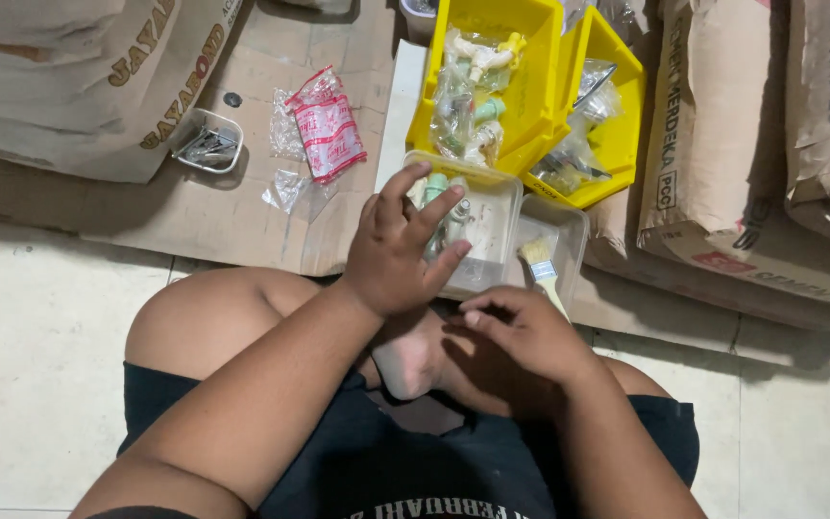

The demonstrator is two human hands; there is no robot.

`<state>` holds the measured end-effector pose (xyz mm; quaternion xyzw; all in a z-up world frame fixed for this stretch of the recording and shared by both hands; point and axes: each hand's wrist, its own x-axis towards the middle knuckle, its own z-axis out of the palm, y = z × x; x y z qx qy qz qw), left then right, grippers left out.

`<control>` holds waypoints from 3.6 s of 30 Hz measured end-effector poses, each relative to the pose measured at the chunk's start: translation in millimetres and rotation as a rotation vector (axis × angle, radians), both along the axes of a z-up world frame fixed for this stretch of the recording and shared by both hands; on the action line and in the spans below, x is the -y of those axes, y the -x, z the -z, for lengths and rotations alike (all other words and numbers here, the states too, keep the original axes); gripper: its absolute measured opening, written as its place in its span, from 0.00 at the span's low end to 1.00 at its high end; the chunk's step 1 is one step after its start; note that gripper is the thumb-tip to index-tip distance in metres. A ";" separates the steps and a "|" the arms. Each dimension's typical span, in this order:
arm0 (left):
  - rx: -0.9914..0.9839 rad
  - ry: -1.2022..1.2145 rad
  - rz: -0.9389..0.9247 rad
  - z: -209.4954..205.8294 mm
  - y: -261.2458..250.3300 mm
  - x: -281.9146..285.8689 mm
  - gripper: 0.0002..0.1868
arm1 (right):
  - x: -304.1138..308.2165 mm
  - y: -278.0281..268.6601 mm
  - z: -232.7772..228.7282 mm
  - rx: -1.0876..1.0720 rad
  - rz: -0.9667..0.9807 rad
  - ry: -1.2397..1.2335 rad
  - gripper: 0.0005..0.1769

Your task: Cleaning small plastic components with a brush and placing them into plastic bags

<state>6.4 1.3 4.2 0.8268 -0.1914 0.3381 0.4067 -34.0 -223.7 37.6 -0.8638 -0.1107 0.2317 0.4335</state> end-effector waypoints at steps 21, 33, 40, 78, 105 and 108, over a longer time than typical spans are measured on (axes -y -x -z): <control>-0.101 0.189 0.583 2.5 -15.2 -11.6 0.36 | -49.9 -73.7 -75.9 -0.188 -0.171 -1.169 0.28; -0.095 0.252 0.064 15.9 -43.4 -25.9 0.16 | -91.5 -197.1 -4.0 0.228 0.306 0.510 0.34; -0.141 0.175 0.030 15.1 -43.4 -25.6 0.13 | -80.8 -202.8 17.9 0.310 0.469 0.361 0.20; -0.067 0.219 0.039 14.0 -45.2 -18.6 0.10 | -63.2 -281.4 -3.9 0.515 -0.212 1.064 0.38; -0.293 -0.440 0.795 -0.4 27.7 39.2 0.20 | -12.5 -119.1 -118.3 0.203 0.682 -0.038 0.15; -0.593 -0.784 0.798 -9.6 33.2 46.1 0.10 | 57.5 -105.8 -61.6 0.318 0.622 -0.415 0.19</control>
